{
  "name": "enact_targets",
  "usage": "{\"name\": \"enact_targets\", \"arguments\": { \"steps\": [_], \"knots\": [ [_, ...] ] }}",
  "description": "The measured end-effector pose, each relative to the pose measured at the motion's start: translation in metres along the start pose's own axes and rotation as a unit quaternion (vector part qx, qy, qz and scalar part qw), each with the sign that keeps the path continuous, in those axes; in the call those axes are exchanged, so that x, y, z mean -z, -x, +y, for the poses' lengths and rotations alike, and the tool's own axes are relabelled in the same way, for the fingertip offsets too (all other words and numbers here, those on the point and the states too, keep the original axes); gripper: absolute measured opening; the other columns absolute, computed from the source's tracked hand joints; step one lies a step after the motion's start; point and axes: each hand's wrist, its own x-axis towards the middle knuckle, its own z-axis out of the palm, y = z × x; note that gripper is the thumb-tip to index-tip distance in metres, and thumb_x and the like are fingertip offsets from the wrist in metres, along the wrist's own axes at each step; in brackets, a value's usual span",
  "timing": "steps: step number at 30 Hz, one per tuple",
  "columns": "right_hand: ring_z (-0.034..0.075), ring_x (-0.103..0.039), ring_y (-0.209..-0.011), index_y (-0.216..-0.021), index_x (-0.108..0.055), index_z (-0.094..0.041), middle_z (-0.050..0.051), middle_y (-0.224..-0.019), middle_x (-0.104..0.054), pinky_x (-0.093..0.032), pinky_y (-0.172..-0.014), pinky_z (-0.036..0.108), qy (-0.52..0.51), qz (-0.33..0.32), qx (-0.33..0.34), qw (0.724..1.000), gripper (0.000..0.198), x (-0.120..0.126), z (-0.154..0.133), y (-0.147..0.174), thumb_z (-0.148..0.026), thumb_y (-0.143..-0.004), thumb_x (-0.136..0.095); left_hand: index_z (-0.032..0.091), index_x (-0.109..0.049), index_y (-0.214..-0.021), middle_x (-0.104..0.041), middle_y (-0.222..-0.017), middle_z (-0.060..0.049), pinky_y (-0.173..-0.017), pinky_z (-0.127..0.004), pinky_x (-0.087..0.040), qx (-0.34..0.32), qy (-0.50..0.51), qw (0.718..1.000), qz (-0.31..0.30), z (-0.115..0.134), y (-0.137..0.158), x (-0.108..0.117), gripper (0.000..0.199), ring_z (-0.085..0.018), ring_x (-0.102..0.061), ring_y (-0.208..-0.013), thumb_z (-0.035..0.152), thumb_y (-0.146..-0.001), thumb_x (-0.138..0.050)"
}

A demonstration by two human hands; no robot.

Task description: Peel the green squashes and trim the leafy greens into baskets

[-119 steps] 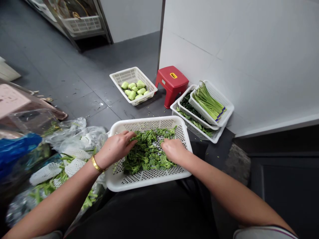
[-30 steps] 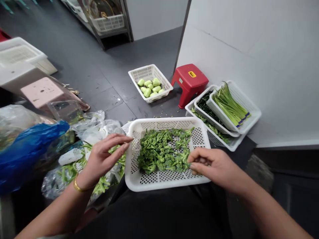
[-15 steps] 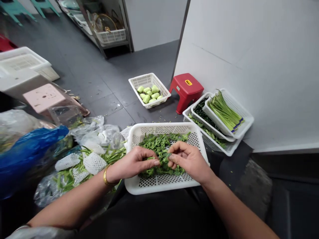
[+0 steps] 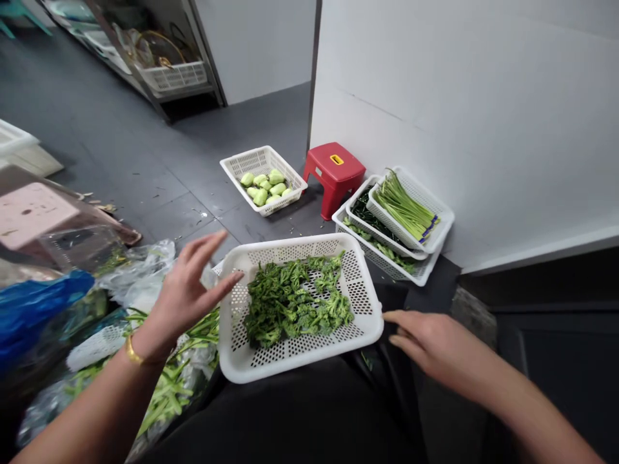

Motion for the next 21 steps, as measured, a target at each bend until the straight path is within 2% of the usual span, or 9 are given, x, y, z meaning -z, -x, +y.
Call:
{"name": "enact_targets", "arguments": {
  "steps": [1, 3, 6, 10, 13, 15, 18, 20, 21],
  "knots": [
    [0.020, -0.066, -0.087, -0.109, -0.063, -0.018, 0.008, -0.101, -0.069, -0.054, -0.076, 0.030, -0.002, 0.027, 0.048, 0.998, 0.028, -0.008, -0.012, -0.012, -0.024, -0.087, -0.046, 0.018, -0.041, -0.132, -0.045, -0.128, -0.016, -0.094, -0.050, -0.041, 0.047, 0.001, 0.999, 0.008, -0.006, -0.001, -0.004, 0.068, -0.031, -0.046, -0.116, 0.051, -0.076, -0.058],
    [0.016, -0.063, -0.093, -0.111, -0.061, -0.016, 0.008, -0.103, -0.068, -0.051, -0.083, 0.029, -0.016, 0.063, 0.177, 0.982, 0.029, -0.029, -0.046, -0.045, -0.020, -0.090, -0.040, 0.013, -0.033, -0.135, -0.046, -0.128, -0.019, -0.092, -0.049, -0.042, 0.106, 0.033, 0.993, -0.041, -0.016, -0.002, -0.015, 0.076, -0.032, -0.049, -0.112, 0.052, -0.074, -0.057],
    [0.021, -0.055, -0.106, -0.109, -0.061, -0.017, 0.008, -0.111, -0.064, -0.048, -0.087, 0.034, 0.069, 0.043, 0.372, 0.925, 0.026, -0.065, -0.091, -0.098, -0.017, -0.088, -0.045, 0.009, -0.032, -0.132, -0.053, -0.120, -0.017, -0.090, -0.044, -0.044, 0.119, 0.072, 0.986, -0.091, -0.021, -0.002, -0.028, 0.068, -0.028, -0.054, -0.103, 0.041, -0.075, -0.053],
    [0.022, -0.053, -0.102, -0.101, -0.062, -0.018, 0.006, -0.098, -0.064, -0.041, -0.092, 0.039, 0.192, 0.015, 0.481, 0.855, 0.021, -0.093, -0.101, -0.136, -0.017, -0.090, -0.043, 0.010, -0.036, -0.127, -0.060, -0.099, -0.011, -0.076, -0.037, -0.047, 0.140, 0.048, 0.985, -0.090, -0.016, -0.001, -0.031, 0.059, -0.022, -0.058, -0.082, 0.024, -0.071, -0.049],
    [0.019, -0.056, -0.086, -0.092, -0.063, -0.019, 0.004, -0.084, -0.063, -0.036, -0.097, 0.042, 0.249, 0.027, 0.465, 0.849, 0.020, -0.080, -0.076, -0.136, -0.014, -0.089, -0.043, 0.009, -0.037, -0.126, -0.059, -0.096, -0.011, -0.075, -0.037, -0.046, 0.150, 0.034, 0.984, -0.093, -0.018, -0.004, -0.028, 0.060, -0.022, -0.056, -0.081, 0.019, -0.068, -0.046],
    [0.021, -0.056, -0.089, -0.093, -0.063, -0.018, 0.006, -0.085, -0.063, -0.036, -0.096, 0.045, 0.259, 0.056, 0.411, 0.872, 0.018, -0.060, -0.055, -0.127, -0.016, -0.088, -0.046, 0.008, -0.037, -0.126, -0.059, -0.099, -0.013, -0.078, -0.038, -0.045, 0.152, 0.044, 0.983, -0.095, -0.023, -0.006, -0.027, 0.061, -0.023, -0.055, -0.084, 0.017, -0.067, -0.045],
    [0.026, -0.053, -0.106, -0.109, -0.060, -0.019, 0.011, -0.106, -0.062, -0.039, -0.095, 0.048, 0.202, 0.118, 0.329, 0.915, 0.024, -0.030, -0.020, -0.107, -0.025, -0.088, -0.050, 0.008, -0.038, -0.127, -0.058, -0.104, -0.014, -0.082, -0.039, -0.044, 0.160, 0.076, 0.980, -0.088, -0.033, -0.008, -0.029, 0.063, -0.024, -0.054, -0.089, 0.018, -0.066, -0.047],
    [0.026, -0.053, -0.108, -0.115, -0.057, -0.019, 0.012, -0.113, -0.060, -0.041, -0.094, 0.045, 0.141, 0.195, 0.236, 0.941, 0.031, -0.022, 0.003, -0.090, -0.031, -0.087, -0.051, 0.010, -0.038, -0.127, -0.056, -0.111, -0.014, -0.086, -0.039, -0.042, 0.165, 0.129, 0.976, -0.065, -0.039, -0.006, -0.033, 0.063, -0.025, -0.053, -0.095, 0.022, -0.066, -0.051],
    [0.026, -0.055, -0.106, -0.117, -0.056, -0.019, 0.012, -0.113, -0.060, -0.043, -0.093, 0.044, 0.103, 0.242, 0.158, 0.952, 0.035, -0.023, 0.014, -0.083, -0.036, -0.086, -0.052, 0.012, -0.039, -0.127, -0.055, -0.113, -0.013, -0.087, -0.039, -0.041, 0.172, 0.169, 0.969, -0.052, -0.041, -0.004, -0.036, 0.064, -0.024, -0.053, -0.097, 0.025, -0.066, -0.054]
  ]
}}
